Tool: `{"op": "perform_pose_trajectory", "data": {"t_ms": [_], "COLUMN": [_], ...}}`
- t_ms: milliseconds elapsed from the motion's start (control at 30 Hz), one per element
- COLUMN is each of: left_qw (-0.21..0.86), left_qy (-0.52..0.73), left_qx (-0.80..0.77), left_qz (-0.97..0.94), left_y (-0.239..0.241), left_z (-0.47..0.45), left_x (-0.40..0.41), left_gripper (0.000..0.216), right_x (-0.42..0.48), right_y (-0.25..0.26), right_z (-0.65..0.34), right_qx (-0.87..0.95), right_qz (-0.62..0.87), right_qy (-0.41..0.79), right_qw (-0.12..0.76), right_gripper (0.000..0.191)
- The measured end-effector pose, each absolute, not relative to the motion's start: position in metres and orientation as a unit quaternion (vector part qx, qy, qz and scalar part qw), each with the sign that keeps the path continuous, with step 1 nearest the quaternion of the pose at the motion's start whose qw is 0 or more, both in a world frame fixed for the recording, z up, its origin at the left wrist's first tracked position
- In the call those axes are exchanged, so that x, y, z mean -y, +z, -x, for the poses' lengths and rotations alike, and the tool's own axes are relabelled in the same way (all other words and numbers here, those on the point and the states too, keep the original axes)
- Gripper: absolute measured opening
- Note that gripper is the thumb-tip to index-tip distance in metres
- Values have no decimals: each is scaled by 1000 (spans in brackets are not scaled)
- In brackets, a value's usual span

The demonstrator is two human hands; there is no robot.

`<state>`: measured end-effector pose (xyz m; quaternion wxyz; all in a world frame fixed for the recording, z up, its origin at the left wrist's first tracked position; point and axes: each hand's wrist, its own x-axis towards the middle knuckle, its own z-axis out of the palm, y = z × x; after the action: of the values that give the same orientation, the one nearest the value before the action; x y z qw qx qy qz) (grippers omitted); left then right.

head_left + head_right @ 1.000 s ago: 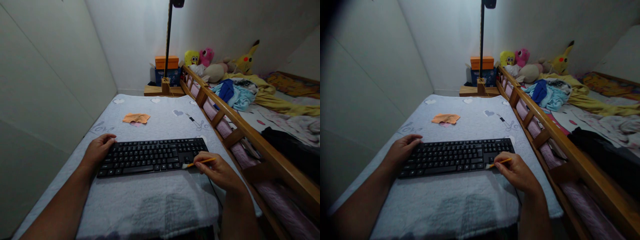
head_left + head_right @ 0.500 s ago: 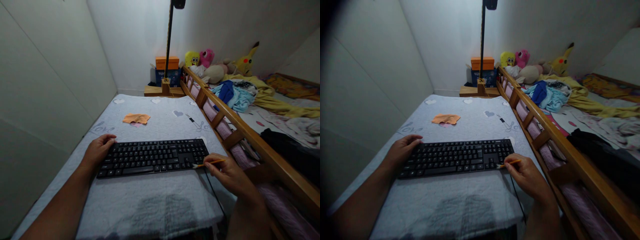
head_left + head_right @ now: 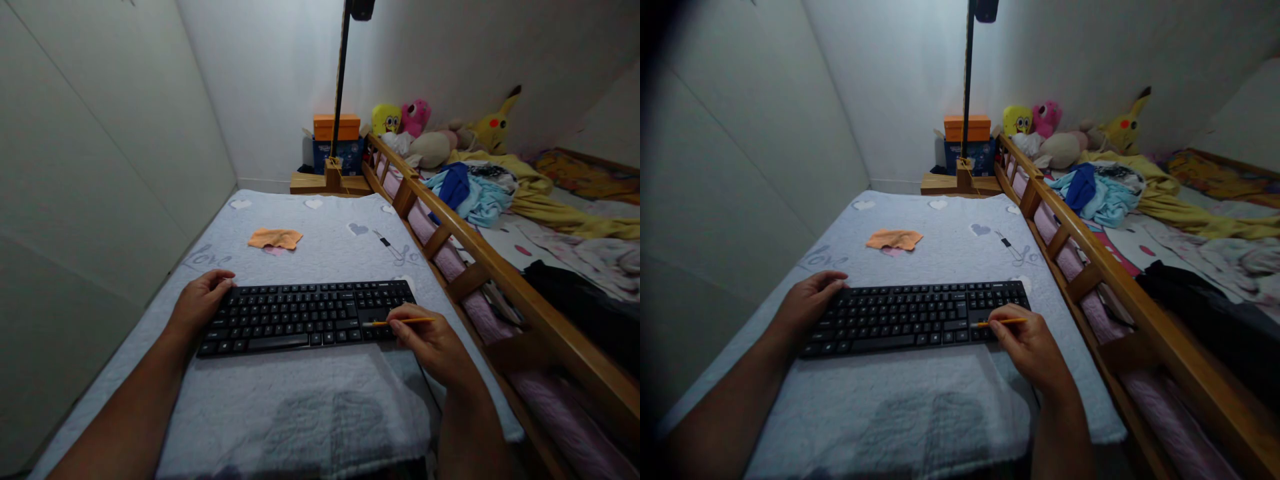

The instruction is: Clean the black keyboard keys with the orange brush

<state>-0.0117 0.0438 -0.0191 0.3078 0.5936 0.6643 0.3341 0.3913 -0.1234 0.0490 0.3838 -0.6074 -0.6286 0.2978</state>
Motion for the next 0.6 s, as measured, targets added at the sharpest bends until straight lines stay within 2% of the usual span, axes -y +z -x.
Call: {"op": "perform_pose_trajectory", "data": {"t_ms": [367, 600], "left_qw": [301, 298], "left_qy": [331, 328], "left_qx": [-661, -667], "left_qz": [-603, -599], "left_y": [-23, -23], "left_z": [14, 14], "left_x": [-44, -44], "left_gripper": [42, 42], "right_x": [125, 128], "right_y": [34, 39], "right_z": [-411, -418], "right_qx": [581, 592], "right_qz": [643, 662], "right_qy": [334, 289], "right_qw": [370, 358], "right_gripper": [27, 26]}}
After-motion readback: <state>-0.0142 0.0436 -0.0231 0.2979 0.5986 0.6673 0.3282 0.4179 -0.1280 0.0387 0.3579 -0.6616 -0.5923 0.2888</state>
